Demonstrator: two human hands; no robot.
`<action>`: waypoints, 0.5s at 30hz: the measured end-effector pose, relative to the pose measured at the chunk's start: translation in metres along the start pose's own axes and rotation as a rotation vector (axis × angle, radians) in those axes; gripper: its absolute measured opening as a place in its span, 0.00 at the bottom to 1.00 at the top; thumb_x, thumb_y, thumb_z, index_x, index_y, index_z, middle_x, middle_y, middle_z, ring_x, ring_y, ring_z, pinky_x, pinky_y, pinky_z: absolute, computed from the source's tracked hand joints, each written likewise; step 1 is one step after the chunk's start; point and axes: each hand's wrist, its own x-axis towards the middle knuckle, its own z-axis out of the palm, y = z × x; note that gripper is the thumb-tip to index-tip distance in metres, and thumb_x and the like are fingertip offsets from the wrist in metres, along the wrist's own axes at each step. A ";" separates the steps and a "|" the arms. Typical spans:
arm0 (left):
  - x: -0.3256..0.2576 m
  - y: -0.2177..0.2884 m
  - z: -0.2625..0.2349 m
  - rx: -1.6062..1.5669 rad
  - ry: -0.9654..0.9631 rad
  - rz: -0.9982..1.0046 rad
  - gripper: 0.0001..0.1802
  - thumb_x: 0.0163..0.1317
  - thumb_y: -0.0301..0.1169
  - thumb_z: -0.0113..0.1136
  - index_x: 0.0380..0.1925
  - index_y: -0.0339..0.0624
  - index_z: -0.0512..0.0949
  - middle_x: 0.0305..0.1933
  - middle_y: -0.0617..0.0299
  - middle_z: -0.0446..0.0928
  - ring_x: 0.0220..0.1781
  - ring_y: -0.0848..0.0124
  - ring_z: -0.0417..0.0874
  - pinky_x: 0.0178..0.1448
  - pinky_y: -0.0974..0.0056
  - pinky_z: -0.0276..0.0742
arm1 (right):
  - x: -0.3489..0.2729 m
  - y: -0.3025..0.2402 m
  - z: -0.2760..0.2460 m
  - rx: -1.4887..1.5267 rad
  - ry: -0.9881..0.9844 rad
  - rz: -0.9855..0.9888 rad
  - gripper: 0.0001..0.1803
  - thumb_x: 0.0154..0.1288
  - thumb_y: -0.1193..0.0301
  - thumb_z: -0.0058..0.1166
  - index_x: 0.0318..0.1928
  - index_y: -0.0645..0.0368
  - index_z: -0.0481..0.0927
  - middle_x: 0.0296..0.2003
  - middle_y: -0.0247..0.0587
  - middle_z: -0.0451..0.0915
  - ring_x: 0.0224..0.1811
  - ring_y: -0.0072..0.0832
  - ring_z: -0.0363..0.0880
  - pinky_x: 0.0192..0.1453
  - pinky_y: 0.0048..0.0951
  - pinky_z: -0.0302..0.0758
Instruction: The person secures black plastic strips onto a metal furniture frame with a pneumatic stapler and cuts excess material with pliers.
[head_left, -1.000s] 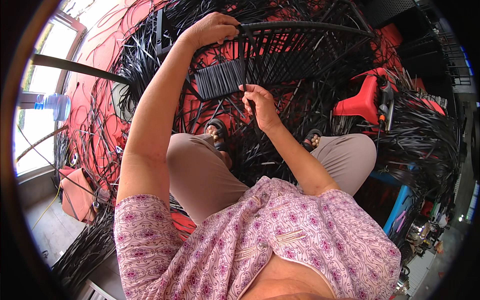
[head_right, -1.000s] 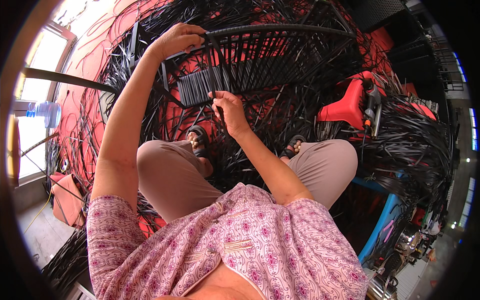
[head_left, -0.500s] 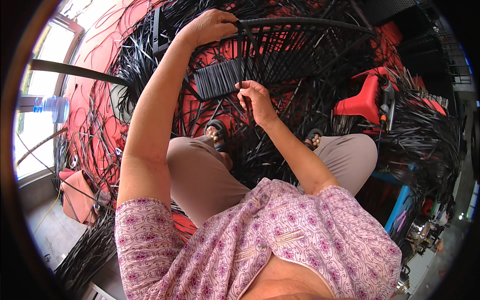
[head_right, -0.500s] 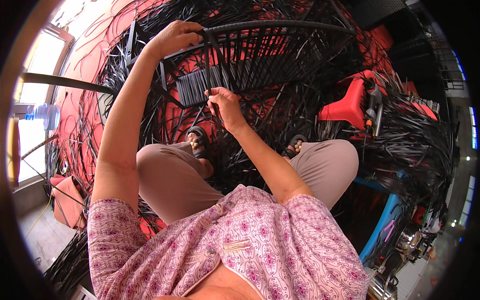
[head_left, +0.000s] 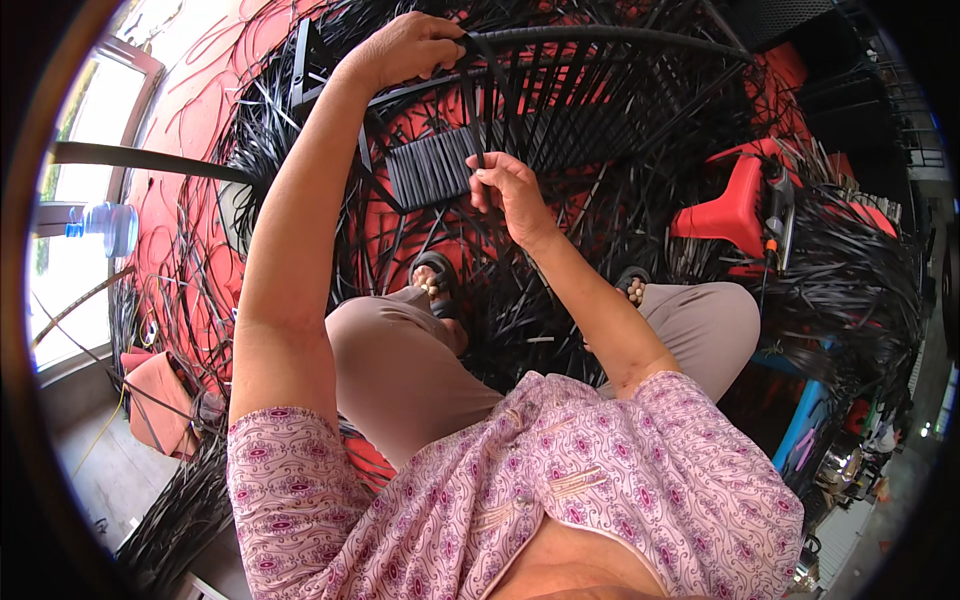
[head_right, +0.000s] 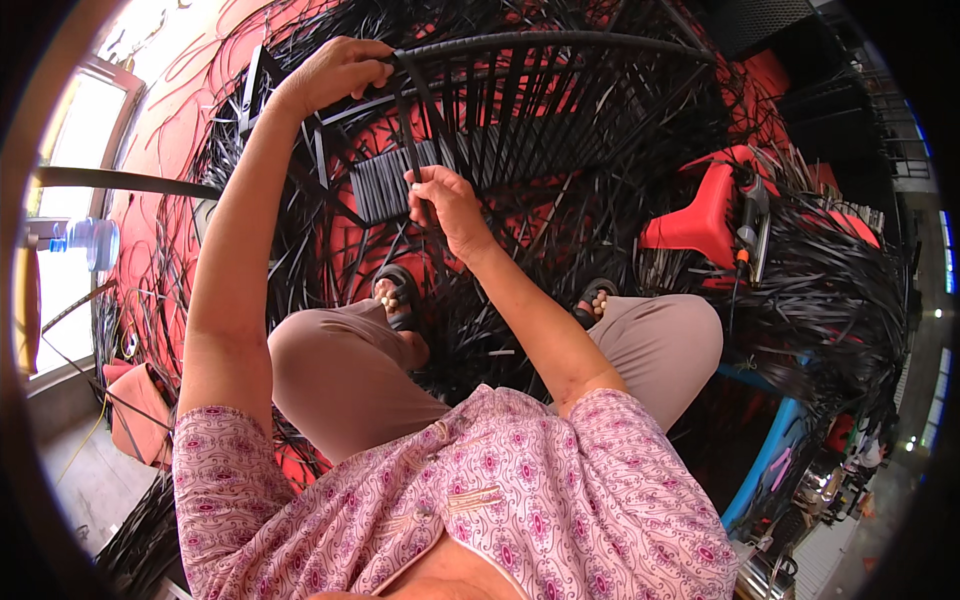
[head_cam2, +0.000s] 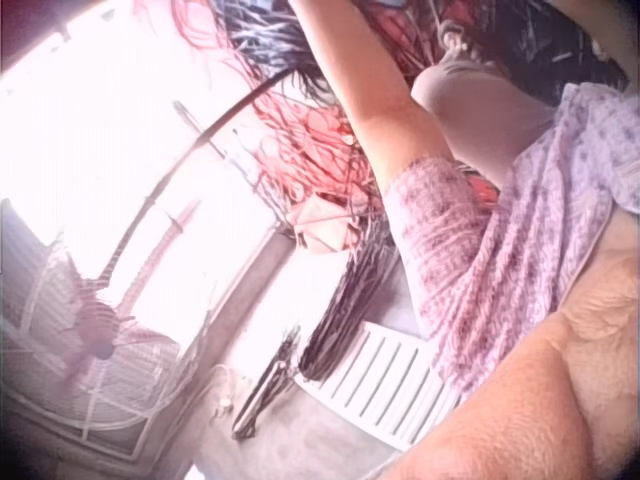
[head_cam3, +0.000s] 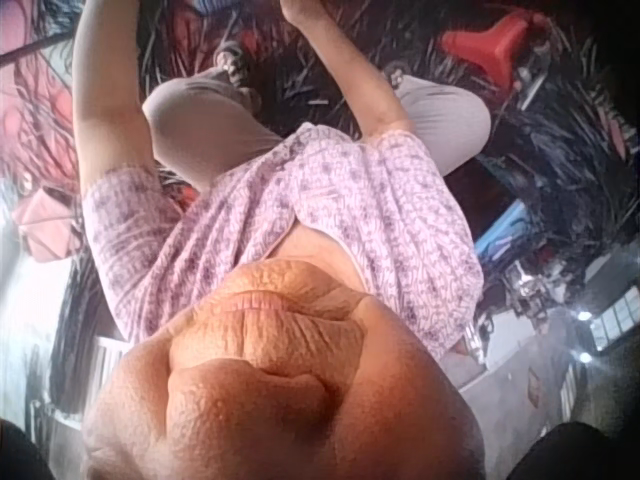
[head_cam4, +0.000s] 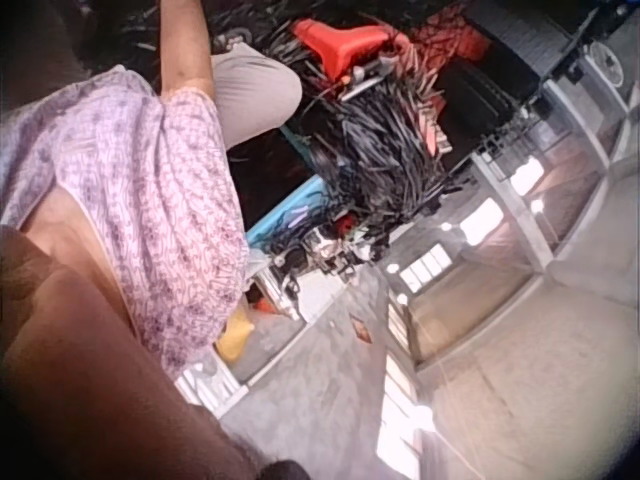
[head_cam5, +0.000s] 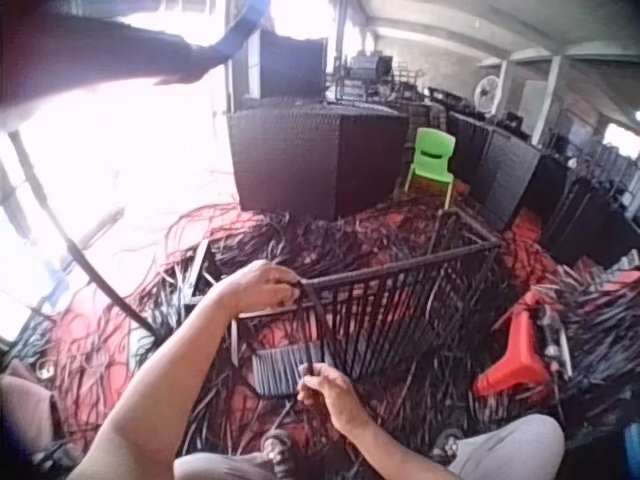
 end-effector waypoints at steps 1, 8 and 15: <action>0.002 0.000 -0.002 0.001 -0.014 -0.012 0.21 0.62 0.35 0.57 0.51 0.33 0.79 0.26 0.65 0.79 0.21 0.78 0.74 0.29 0.71 0.73 | 0.006 -0.005 0.005 0.019 -0.003 -0.006 0.15 0.64 0.69 0.51 0.48 0.65 0.76 0.28 0.34 0.79 0.26 0.18 0.75 0.33 0.20 0.71; 0.019 -0.015 -0.011 -0.054 -0.023 0.003 0.21 0.60 0.40 0.58 0.45 0.34 0.81 0.26 0.61 0.81 0.21 0.75 0.77 0.30 0.67 0.75 | 0.079 -0.056 0.040 0.067 0.052 -0.294 0.16 0.68 0.63 0.57 0.48 0.61 0.78 0.31 0.35 0.81 0.29 0.20 0.79 0.32 0.20 0.74; 0.033 -0.026 -0.031 -0.183 -0.077 -0.021 0.20 0.56 0.35 0.59 0.46 0.34 0.82 0.26 0.63 0.80 0.23 0.77 0.76 0.30 0.71 0.75 | 0.111 -0.079 0.054 0.075 0.181 -0.344 0.10 0.67 0.66 0.58 0.36 0.61 0.80 0.21 0.31 0.77 0.17 0.15 0.72 0.20 0.17 0.68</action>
